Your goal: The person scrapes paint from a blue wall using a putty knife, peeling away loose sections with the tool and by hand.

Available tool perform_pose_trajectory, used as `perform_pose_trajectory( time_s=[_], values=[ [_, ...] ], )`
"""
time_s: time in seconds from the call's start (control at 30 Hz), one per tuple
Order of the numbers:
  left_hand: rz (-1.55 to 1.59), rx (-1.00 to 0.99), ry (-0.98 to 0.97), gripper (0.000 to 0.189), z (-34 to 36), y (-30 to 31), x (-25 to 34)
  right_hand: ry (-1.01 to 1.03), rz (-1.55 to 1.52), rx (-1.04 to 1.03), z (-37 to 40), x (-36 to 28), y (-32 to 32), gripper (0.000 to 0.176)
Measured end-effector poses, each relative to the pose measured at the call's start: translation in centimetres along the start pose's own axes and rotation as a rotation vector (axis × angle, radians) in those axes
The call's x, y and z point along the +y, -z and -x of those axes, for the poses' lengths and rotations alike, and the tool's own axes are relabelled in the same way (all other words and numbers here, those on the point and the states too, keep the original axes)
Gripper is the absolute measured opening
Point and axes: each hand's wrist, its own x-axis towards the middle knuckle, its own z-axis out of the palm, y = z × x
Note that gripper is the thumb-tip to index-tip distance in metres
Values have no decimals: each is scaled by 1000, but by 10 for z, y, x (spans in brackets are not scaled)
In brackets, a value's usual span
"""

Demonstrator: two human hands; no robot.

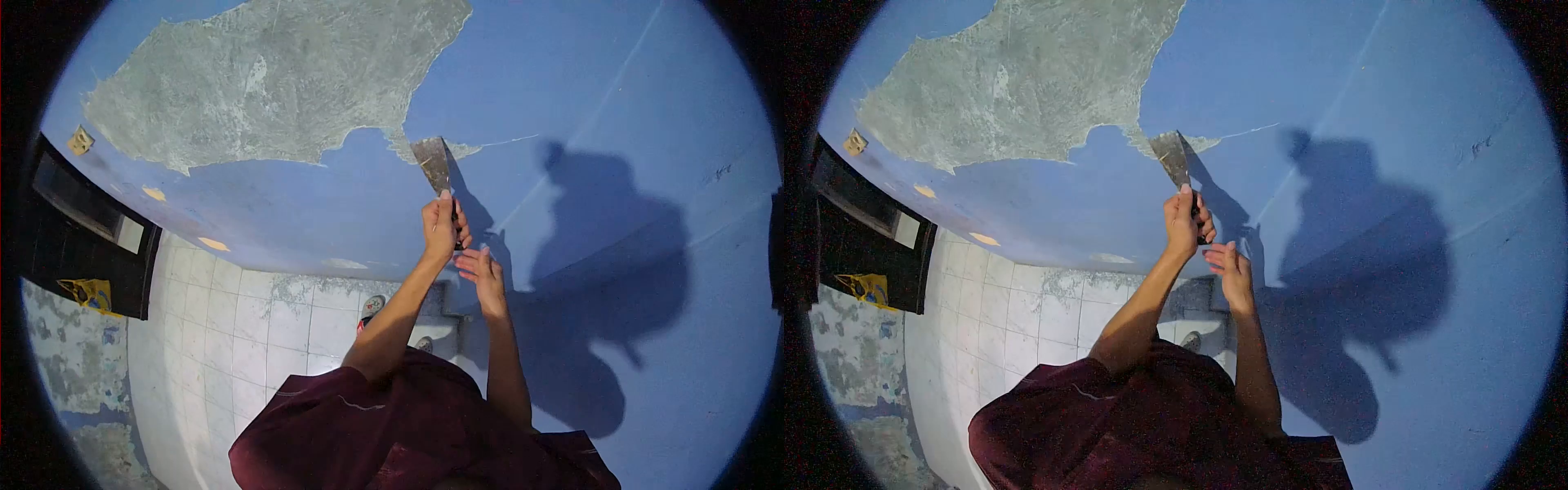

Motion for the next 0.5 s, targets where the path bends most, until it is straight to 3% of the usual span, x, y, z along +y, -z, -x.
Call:
perform_pose_trajectory(
  time_s=[0.2,0.27,0.5],
  values=[
    [-72,-36,-2,43,-2,14,5,9,56,-37,-4,-2,-6,69],
    [-14,8,27,44,3,10,12,13,78,-42,-3,-8,-11,67],
    [-178,-108,12,44,12,35,1,109,-30,-102,-27,-34,-25,57]
  ],
)
